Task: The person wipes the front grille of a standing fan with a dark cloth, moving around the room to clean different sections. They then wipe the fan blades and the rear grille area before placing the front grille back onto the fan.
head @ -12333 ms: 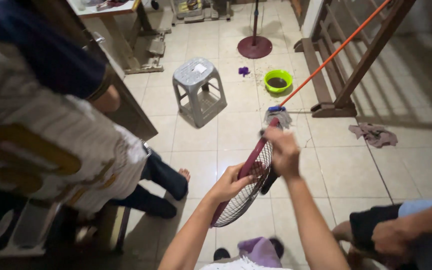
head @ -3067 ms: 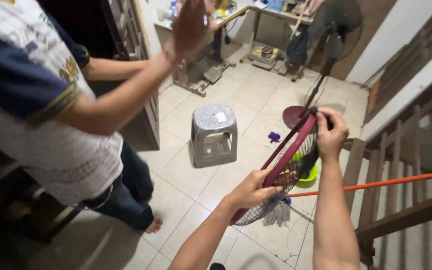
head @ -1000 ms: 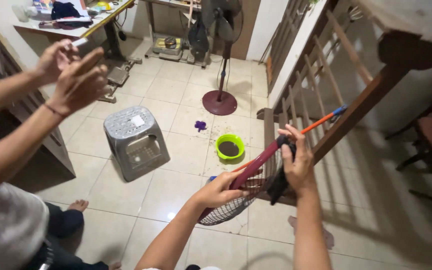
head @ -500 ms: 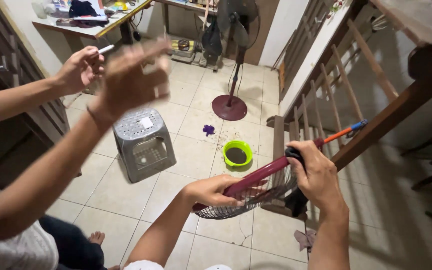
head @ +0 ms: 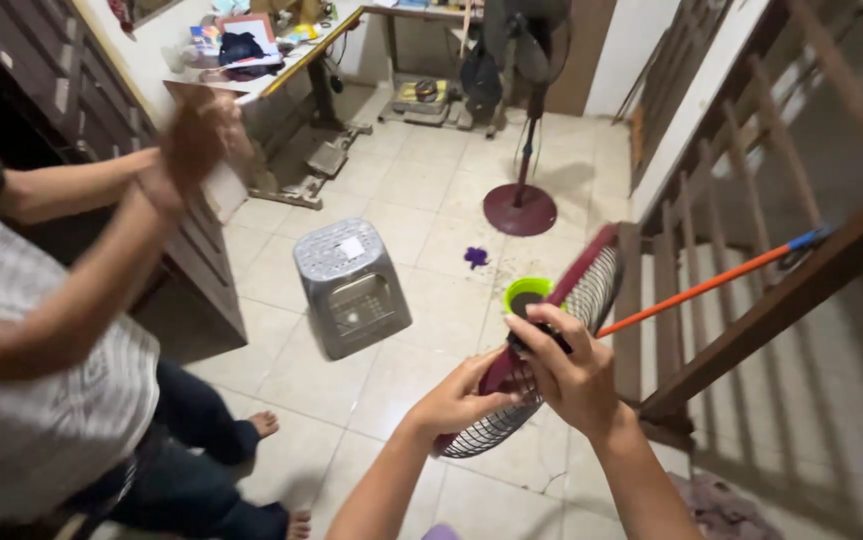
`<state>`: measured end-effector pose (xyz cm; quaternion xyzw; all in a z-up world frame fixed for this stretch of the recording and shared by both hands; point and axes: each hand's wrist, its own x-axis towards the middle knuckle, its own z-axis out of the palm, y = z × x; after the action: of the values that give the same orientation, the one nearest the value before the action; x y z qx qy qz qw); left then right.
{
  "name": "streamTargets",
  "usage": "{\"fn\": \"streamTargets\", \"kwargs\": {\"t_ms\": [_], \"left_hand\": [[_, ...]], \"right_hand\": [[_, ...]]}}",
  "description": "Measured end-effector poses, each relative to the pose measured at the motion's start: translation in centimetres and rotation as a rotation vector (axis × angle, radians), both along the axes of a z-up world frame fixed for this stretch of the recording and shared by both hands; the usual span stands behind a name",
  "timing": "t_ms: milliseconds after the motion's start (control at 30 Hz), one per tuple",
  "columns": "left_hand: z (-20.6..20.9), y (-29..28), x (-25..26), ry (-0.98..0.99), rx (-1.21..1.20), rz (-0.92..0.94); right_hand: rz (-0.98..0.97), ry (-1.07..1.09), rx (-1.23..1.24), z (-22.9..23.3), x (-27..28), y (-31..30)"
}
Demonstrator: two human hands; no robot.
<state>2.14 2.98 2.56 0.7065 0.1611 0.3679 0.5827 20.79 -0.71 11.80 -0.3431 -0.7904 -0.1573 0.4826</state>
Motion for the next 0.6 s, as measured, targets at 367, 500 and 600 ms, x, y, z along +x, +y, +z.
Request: {"fn": "streamTargets", "kwargs": {"t_ms": [367, 500, 600], "left_hand": [[1.0, -3.4, -3.8, -0.074, -0.142, 0.148], [-0.8, -3.3, -6.7, -0.016, -0.098, 0.216], [-1.2, -2.2, -8.8, 0.028, -0.094, 0.286]], "right_hand": [[0.082, 0.44, -0.161, -2.1, 0.3, 11.2], [0.099, 0.454, -0.214, -3.2, -2.1, 12.4], [0.271, 0.263, 0.027, -3.5, -6.0, 10.9]]}}
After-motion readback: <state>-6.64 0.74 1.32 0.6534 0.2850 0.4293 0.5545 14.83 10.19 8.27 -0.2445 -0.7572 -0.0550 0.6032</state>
